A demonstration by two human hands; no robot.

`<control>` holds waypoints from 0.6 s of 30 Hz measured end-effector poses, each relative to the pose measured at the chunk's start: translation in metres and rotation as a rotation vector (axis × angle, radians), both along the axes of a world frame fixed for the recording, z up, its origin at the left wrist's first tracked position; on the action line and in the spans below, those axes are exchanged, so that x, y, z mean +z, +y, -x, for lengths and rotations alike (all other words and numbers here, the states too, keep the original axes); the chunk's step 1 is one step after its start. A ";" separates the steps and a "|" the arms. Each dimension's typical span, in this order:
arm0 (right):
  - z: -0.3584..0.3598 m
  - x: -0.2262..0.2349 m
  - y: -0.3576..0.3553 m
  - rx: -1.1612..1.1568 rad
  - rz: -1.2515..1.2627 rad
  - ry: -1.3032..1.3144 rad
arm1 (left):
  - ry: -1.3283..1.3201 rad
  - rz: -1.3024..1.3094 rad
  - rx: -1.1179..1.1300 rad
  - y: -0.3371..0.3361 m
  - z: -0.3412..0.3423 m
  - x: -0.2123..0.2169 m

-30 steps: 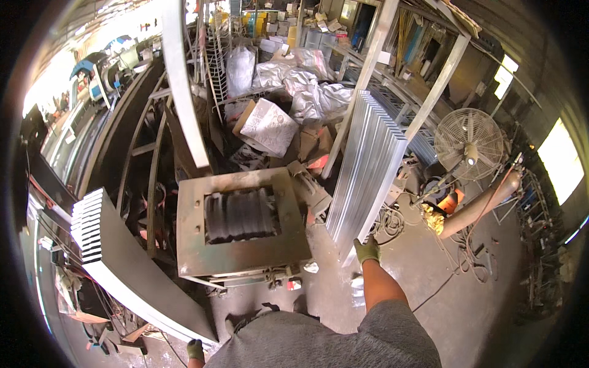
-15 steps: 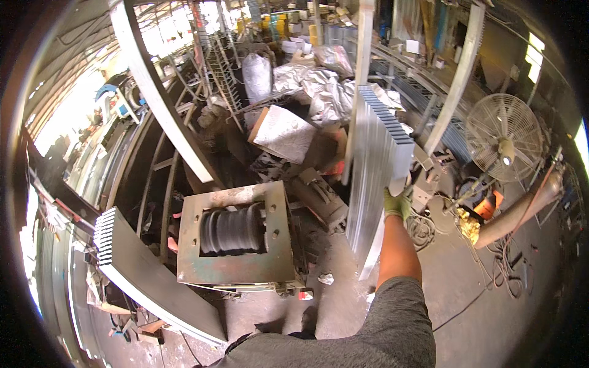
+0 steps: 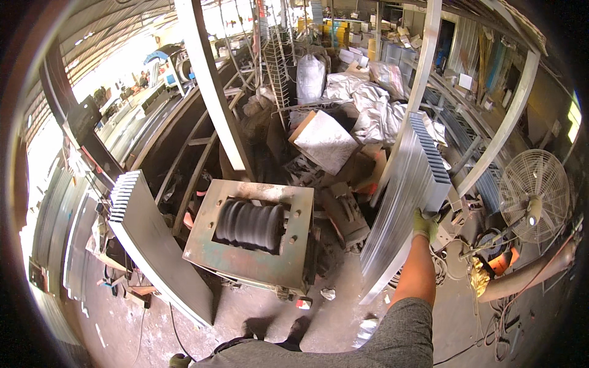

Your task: The person feeds long metal sheets into a manual bending machine, pulls them through to form a profile, and stacks the finished pieces. The person repeats this process for multiple sheets.

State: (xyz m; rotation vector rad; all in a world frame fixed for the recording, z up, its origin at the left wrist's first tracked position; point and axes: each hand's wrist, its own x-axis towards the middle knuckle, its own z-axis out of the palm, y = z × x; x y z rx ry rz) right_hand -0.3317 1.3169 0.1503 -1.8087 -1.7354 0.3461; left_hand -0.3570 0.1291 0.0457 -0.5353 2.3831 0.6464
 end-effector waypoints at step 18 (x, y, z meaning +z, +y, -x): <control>-0.142 0.000 -0.108 0.405 -0.186 0.113 | 0.043 -0.221 -0.305 0.114 0.026 -0.055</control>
